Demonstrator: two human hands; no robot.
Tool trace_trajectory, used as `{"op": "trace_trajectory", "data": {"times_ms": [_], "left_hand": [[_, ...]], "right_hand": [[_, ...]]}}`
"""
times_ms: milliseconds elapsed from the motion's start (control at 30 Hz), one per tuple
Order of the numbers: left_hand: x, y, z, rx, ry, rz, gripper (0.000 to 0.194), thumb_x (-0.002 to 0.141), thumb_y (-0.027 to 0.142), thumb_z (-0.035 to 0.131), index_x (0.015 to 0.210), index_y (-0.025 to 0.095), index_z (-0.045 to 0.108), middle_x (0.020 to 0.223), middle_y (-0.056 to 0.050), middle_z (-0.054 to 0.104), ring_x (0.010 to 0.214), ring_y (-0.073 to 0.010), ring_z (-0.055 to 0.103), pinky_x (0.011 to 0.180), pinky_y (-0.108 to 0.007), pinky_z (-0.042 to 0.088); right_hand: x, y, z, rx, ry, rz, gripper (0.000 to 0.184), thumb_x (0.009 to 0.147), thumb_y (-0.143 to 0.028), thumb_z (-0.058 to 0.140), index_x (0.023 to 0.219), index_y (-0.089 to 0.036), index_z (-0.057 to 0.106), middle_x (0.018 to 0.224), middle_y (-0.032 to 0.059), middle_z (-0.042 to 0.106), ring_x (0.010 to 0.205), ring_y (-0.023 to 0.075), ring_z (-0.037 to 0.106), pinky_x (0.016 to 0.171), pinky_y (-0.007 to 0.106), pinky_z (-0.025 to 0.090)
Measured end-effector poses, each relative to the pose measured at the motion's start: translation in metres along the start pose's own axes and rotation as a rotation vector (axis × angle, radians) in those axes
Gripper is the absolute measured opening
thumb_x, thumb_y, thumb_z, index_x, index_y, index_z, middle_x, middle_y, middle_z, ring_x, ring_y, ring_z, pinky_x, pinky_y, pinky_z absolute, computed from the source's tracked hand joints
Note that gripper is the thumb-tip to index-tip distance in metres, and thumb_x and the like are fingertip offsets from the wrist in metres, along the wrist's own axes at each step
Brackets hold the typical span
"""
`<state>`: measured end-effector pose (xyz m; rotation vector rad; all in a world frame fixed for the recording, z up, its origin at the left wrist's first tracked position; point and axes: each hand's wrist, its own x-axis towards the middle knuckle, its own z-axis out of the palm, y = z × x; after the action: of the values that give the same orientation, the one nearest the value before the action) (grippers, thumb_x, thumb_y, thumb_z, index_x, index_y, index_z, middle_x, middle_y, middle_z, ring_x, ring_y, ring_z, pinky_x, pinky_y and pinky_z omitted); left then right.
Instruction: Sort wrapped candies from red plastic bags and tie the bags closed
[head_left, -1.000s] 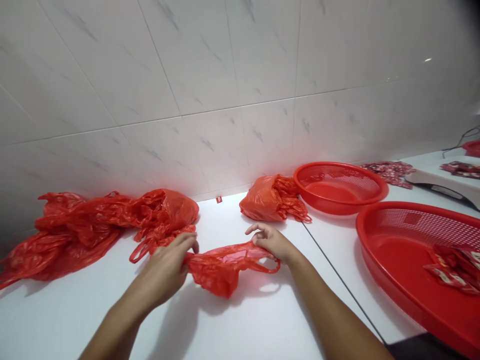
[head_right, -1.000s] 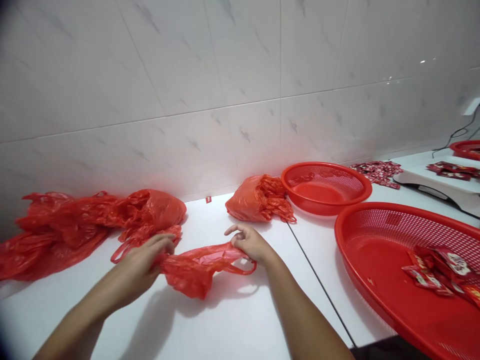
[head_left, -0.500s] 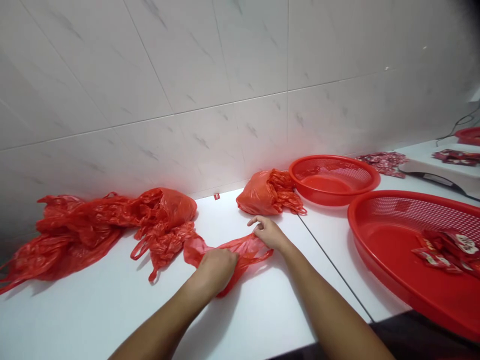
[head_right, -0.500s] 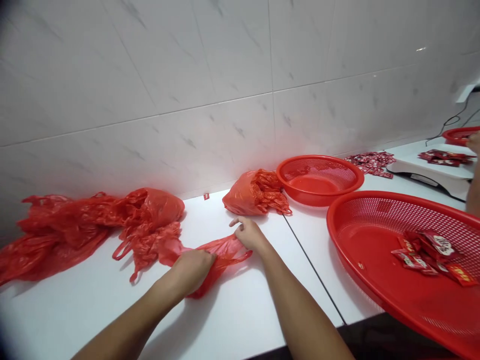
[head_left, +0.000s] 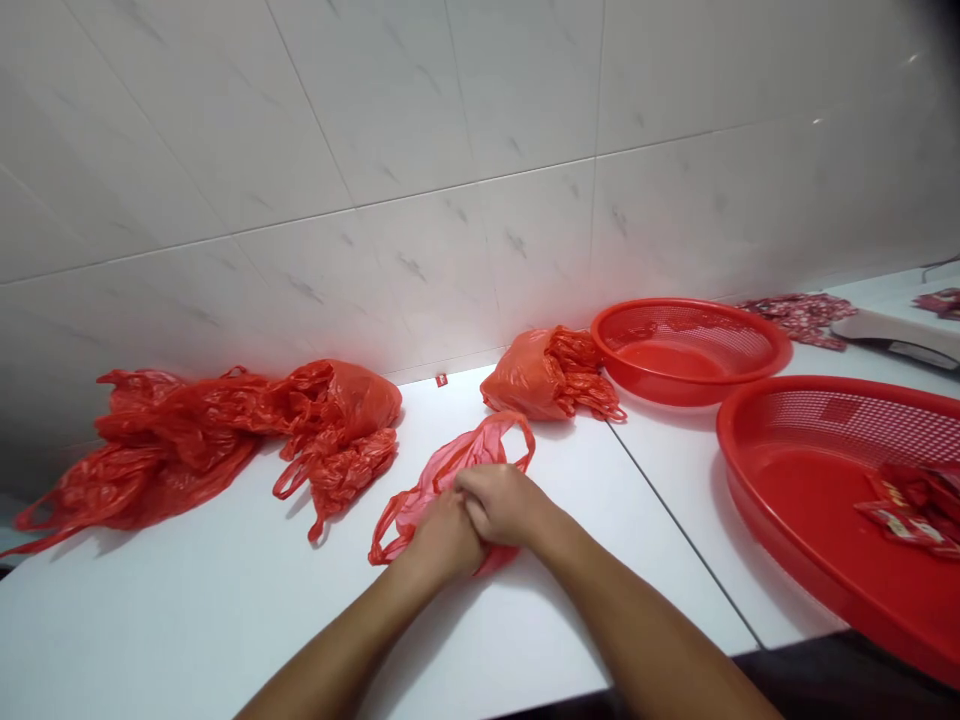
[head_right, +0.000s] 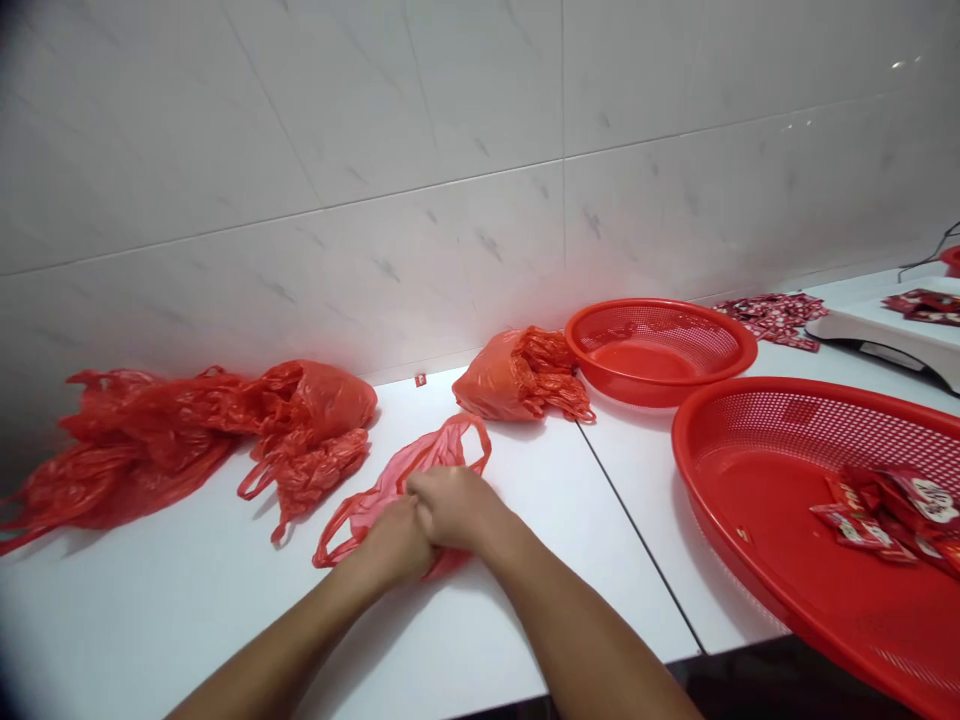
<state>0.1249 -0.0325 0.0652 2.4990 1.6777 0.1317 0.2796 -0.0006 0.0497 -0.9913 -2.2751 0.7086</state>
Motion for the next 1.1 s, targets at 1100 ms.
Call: {"op": "trace_trajectory", "data": {"times_ms": [1100], "left_hand": [[-0.024, -0.043, -0.027, 0.139, -0.077, -0.170, 0.056, 0.085, 0.060, 0.069, 0.122, 0.018, 0.073, 0.121, -0.021, 0.074, 0.114, -0.0445, 0.069, 0.096, -0.054, 0.054]], "right_hand": [[0.005, 0.033, -0.019, 0.050, -0.127, 0.022, 0.052, 0.093, -0.004, 0.051, 0.135, -0.024, 0.074, 0.146, 0.0066, 0.067, 0.140, 0.0290, 0.058, 0.112, 0.038, 0.048]]}}
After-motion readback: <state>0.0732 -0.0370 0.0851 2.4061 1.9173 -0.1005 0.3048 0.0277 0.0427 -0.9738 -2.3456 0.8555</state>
